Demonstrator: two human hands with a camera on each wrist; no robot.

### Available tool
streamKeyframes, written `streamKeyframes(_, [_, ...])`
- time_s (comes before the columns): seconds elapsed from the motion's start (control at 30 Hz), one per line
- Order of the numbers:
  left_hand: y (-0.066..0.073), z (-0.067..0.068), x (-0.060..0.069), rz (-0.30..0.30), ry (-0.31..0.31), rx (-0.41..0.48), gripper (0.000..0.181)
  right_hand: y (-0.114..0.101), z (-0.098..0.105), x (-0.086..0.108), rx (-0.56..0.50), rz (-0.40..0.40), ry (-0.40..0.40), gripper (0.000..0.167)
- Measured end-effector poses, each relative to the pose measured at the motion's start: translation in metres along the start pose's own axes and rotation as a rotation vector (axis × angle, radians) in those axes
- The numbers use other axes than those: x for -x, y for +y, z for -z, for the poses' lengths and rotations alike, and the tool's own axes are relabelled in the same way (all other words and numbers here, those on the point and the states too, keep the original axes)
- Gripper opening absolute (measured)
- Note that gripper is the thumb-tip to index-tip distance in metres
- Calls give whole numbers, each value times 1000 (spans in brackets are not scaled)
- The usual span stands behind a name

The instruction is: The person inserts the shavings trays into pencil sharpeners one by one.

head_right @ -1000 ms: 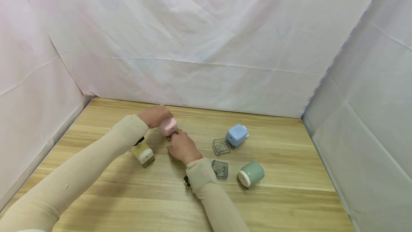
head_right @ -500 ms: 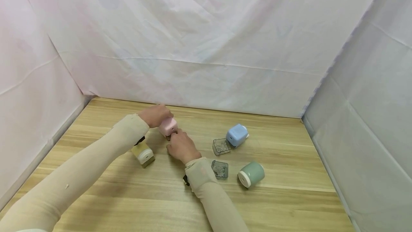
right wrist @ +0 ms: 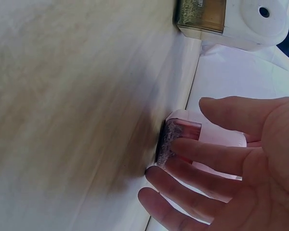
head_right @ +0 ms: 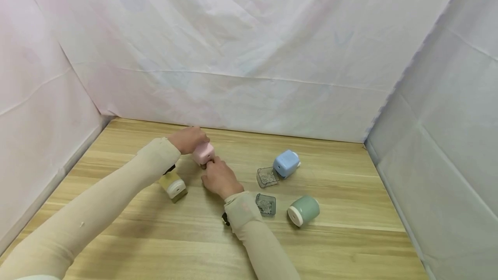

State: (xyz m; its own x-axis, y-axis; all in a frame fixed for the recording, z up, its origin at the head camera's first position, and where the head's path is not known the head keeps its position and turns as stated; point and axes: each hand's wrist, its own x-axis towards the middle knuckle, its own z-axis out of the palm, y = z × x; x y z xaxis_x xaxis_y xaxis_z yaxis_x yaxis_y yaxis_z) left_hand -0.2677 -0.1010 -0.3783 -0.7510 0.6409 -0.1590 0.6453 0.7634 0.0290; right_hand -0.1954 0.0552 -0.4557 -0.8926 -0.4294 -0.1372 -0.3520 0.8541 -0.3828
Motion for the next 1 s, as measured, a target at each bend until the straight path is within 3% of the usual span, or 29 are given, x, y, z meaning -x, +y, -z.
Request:
streamKeyframes(0.3, [1,1,2,-8,1,-59,25,-4,15,20,-7,45,12,42])
streamKeyframes(0.5, [-1,24,11,8,-57,-49,56,-6,39,33,6,56,11,44])
streamKeyframes(0.6, [1,36,15,31,-45,-58,58,-8,52,41,21,47,12,47])
streamKeyframes(0.8, [13,53,27,130,96,-181,40,-9,78,60,69,84,59,57])
streamKeyframes(0.9, [24,59,35,148,211,-204,33,-5,89,72,92,100,88,58])
streamKeyframes(1.0, [36,62,41,141,365,-237,28,3,100,88,94,91,113,59])
